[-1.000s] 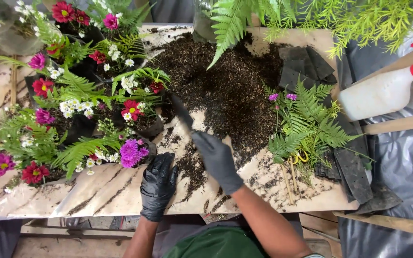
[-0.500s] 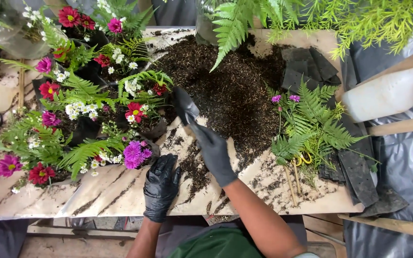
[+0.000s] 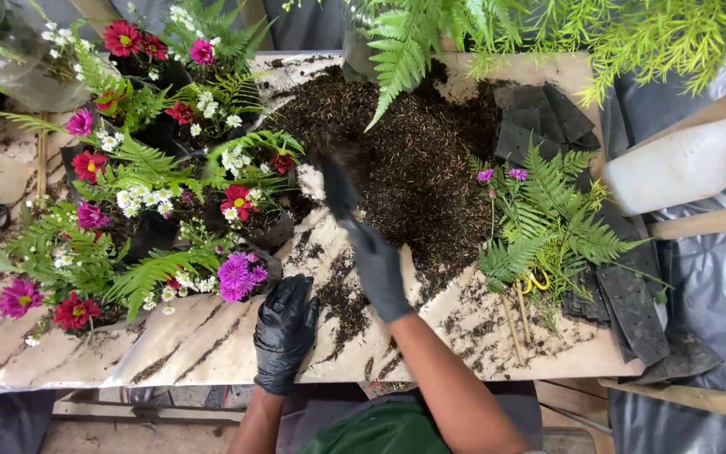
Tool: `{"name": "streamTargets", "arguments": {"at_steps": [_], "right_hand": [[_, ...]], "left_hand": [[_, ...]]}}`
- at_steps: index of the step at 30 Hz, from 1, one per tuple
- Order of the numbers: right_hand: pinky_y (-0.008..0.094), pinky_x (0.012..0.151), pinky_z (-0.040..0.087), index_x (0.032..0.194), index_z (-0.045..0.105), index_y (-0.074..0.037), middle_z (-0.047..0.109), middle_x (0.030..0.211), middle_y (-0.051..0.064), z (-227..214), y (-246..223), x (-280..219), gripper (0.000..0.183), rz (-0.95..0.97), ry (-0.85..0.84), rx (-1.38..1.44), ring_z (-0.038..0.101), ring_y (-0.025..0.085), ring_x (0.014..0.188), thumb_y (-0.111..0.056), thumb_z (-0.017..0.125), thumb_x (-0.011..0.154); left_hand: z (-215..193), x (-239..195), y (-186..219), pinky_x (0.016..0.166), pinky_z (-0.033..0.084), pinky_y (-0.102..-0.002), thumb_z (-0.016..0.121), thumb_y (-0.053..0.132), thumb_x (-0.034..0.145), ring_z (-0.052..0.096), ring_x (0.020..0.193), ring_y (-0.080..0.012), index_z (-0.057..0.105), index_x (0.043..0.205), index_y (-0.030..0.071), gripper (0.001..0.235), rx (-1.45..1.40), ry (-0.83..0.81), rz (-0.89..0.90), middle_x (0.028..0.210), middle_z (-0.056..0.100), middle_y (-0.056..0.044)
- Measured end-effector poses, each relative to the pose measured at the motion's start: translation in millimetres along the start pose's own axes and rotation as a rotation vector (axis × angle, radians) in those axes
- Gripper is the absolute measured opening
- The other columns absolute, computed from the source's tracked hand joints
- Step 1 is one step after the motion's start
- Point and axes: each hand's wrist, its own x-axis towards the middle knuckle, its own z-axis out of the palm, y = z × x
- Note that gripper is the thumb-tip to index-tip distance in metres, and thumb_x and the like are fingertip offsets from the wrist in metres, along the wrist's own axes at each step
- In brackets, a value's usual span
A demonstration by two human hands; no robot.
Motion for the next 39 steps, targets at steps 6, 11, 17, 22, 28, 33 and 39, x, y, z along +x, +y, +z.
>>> {"name": "streamTargets", "arguments": {"at_steps": [6, 11, 17, 22, 28, 33, 39], "right_hand": [[0.023, 0.044, 0.035, 0.127, 0.069, -0.012, 0.058, 0.079, 0.001, -56.1, 4.2, -14.7, 0.038, -0.067, 0.047, -0.074, 0.042, 0.008, 0.056, -0.037, 0.051, 0.104], [0.018, 0.037, 0.040, 0.119, 0.066, -0.004, 0.064, 0.086, 0.008, -87.4, -40.8, 18.6, 0.028, -0.620, 0.183, -0.707, 0.046, 0.007, 0.049, -0.027, 0.054, 0.108], [0.024, 0.046, 0.058, 0.126, 0.055, -0.010, 0.063, 0.104, 0.015, -82.3, -86.2, 83.4, 0.033, -0.906, 0.114, -0.939, 0.066, 0.019, 0.067, -0.014, 0.074, 0.099], [0.023, 0.044, 0.039, 0.120, 0.062, -0.010, 0.057, 0.079, -0.002, -22.0, -93.1, 102.8, 0.032, -0.411, -0.147, -0.334, 0.047, 0.009, 0.056, -0.036, 0.050, 0.106], [0.029, 0.076, 0.044, 0.130, 0.066, -0.011, 0.064, 0.105, 0.006, 32.4, -43.8, 134.9, 0.052, -0.212, -0.190, -0.024, 0.057, 0.018, 0.090, -0.050, 0.049, 0.100], [0.027, 0.064, 0.047, 0.111, 0.069, -0.007, 0.062, 0.083, 0.001, 47.2, -41.1, 139.8, 0.034, 0.083, -0.230, -0.042, 0.056, 0.012, 0.071, -0.031, 0.045, 0.111], [0.025, 0.050, 0.031, 0.128, 0.068, -0.009, 0.062, 0.084, 0.002, 55.9, -33.6, 115.4, 0.040, -0.025, -0.105, -0.055, 0.043, 0.009, 0.059, -0.031, 0.041, 0.109]], "left_hand": [[2.9, -4.0, -1.8, 0.101, 0.056, -0.051, 0.068, 0.013, 0.095, 0.068, 0.114, -0.0396, 0.068, 0.130, 0.005, 0.036, 0.004, 0.015, -0.034, 0.127, 0.070, -0.020], [2.6, -4.8, -0.8, 0.104, 0.055, -0.051, 0.068, 0.014, 0.096, 0.067, 0.117, -0.0392, 0.067, 0.132, 0.006, 0.037, 0.017, 0.014, -0.044, 0.129, 0.069, -0.020], [1.1, -1.6, 2.2, 0.101, 0.056, -0.050, 0.069, 0.015, 0.094, 0.069, 0.113, -0.0391, 0.070, 0.129, 0.006, 0.035, 0.037, 0.015, -0.080, 0.124, 0.071, -0.019], [-2.1, 3.0, 6.1, 0.100, 0.057, -0.048, 0.069, 0.015, 0.093, 0.070, 0.111, -0.0372, 0.072, 0.125, 0.007, 0.033, 0.039, 0.003, -0.121, 0.122, 0.073, -0.017], [-4.2, 6.7, 4.5, 0.100, 0.057, -0.048, 0.067, 0.014, 0.094, 0.069, 0.114, -0.0378, 0.071, 0.127, 0.008, 0.034, 0.045, -0.004, -0.122, 0.123, 0.072, -0.017], [-7.7, 11.5, 8.1, 0.103, 0.057, -0.047, 0.066, 0.012, 0.095, 0.070, 0.111, -0.0360, 0.070, 0.125, 0.005, 0.031, 0.009, 0.045, -0.083, 0.122, 0.072, -0.017], [-9.5, 12.6, 8.8, 0.101, 0.057, -0.048, 0.064, 0.011, 0.096, 0.070, 0.111, -0.0371, 0.071, 0.123, 0.004, 0.029, -0.002, 0.006, -0.087, 0.121, 0.072, -0.018]]}}
